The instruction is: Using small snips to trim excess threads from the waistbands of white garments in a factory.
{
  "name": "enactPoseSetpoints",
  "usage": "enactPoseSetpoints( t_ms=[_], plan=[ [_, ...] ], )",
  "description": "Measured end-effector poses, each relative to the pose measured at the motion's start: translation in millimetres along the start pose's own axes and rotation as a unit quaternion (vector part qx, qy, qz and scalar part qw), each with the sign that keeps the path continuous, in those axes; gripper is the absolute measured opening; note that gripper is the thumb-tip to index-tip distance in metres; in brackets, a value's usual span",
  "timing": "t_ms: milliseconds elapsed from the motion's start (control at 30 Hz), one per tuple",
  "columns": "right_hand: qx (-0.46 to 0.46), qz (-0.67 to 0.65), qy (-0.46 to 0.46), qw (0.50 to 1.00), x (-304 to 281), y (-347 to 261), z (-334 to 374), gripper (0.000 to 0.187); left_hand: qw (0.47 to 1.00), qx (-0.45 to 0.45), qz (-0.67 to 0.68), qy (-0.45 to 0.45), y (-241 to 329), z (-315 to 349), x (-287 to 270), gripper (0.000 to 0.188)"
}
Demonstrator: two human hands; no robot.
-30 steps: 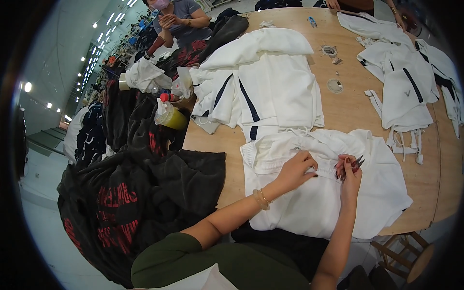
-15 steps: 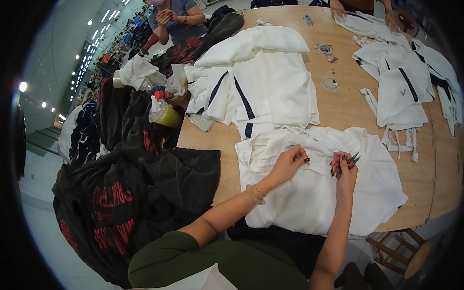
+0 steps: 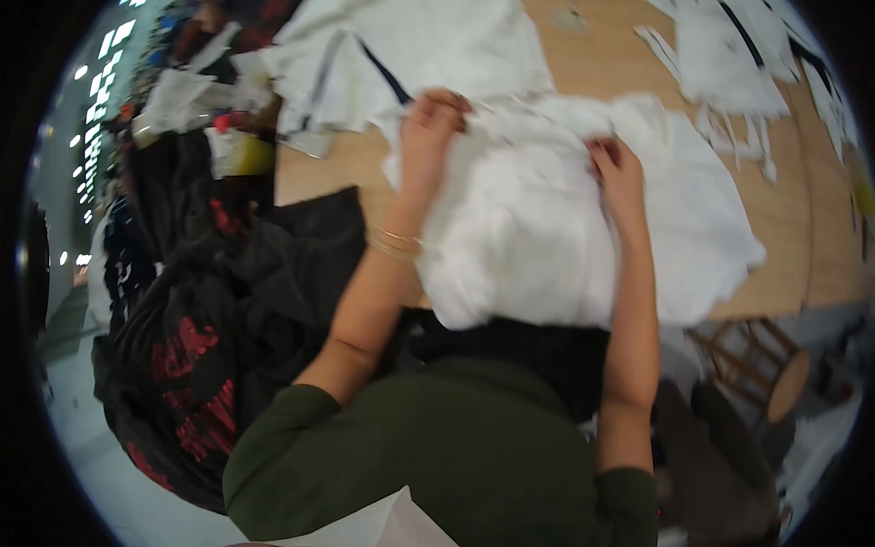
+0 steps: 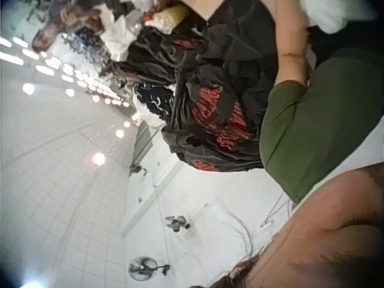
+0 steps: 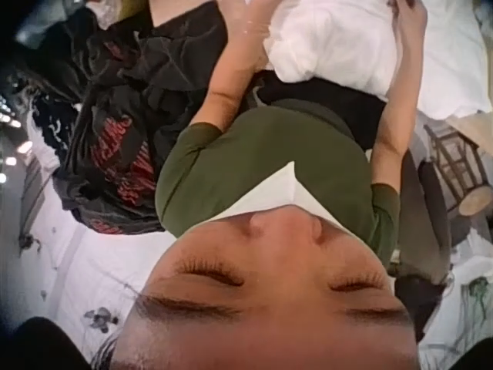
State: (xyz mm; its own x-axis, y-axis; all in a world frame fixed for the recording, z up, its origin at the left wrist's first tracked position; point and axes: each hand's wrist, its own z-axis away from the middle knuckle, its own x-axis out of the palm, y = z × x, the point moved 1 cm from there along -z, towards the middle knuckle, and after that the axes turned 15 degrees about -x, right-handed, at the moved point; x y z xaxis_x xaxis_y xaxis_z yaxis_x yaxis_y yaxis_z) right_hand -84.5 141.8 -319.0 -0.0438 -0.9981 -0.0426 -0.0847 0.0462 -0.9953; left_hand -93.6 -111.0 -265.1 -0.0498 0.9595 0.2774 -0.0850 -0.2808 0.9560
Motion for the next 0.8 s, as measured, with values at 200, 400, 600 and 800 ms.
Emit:
enactPoseSetpoints(
  t_ms=[200,400,600,800],
  plan=[
    [0.034,0.063,0.022,0.997,5.5,4.6,0.4,0.019,0.939,-0.007,-0.316,-0.137,-26.2,22.9,18.3,0.021],
    [-0.112,0.165,0.044,0.979,-1.3,-21.7,12.8,0.030,0.883,0.058,-0.446,-0.134,-53.7,34.2,43.0,0.019],
    [-0.094,0.143,-0.031,0.985,-8.3,-45.6,41.3,0.029,0.902,0.003,-0.419,-0.100,-60.7,28.9,38.6,0.007],
    [-0.096,0.304,-0.068,0.945,1.0,-54.5,53.6,0.018,0.906,-0.013,-0.414,-0.085,-57.0,29.2,31.5,0.006]
  ],
)
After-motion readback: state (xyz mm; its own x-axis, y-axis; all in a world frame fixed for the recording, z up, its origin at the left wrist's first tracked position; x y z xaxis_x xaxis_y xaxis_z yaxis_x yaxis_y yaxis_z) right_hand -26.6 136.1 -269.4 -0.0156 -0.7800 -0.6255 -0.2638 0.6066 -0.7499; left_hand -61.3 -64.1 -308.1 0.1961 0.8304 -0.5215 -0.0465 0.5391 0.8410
